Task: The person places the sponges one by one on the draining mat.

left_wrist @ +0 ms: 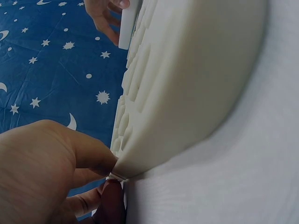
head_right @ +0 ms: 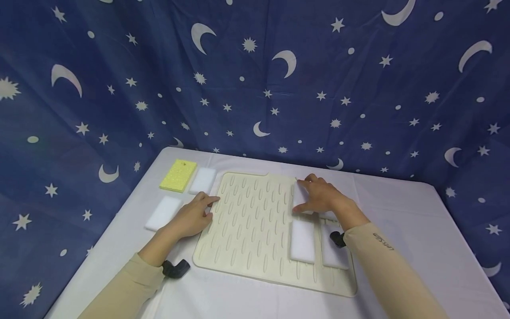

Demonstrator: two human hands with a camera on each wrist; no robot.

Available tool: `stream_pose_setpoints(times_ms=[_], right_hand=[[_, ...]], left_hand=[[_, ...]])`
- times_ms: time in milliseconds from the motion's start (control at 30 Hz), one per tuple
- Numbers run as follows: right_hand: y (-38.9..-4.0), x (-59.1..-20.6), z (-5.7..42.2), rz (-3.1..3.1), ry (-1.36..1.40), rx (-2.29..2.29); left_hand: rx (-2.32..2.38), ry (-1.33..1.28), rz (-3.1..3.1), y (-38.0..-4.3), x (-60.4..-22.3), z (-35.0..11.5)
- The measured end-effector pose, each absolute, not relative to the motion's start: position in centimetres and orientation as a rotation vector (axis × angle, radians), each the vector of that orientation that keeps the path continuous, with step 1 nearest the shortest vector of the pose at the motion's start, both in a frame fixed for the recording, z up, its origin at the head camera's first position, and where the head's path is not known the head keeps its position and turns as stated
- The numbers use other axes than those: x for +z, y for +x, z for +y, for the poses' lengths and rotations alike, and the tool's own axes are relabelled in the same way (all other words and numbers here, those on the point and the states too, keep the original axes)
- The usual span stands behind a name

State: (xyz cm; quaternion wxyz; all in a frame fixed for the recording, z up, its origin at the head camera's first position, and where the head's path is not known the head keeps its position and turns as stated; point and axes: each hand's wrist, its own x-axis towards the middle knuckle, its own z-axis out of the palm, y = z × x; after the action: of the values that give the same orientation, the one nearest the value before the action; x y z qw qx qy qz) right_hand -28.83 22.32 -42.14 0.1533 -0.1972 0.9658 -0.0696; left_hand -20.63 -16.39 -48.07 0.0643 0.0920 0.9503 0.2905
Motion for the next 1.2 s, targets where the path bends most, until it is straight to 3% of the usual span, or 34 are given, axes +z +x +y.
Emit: stream_pose_setpoints(times_ms=[1200], right_hand=[[-28.67,-42.77,21.46,2.819,-0.577,-0.092]], left_hand=[[0.881,0.29,2.865,-20.63,-48.1,-16.49]])
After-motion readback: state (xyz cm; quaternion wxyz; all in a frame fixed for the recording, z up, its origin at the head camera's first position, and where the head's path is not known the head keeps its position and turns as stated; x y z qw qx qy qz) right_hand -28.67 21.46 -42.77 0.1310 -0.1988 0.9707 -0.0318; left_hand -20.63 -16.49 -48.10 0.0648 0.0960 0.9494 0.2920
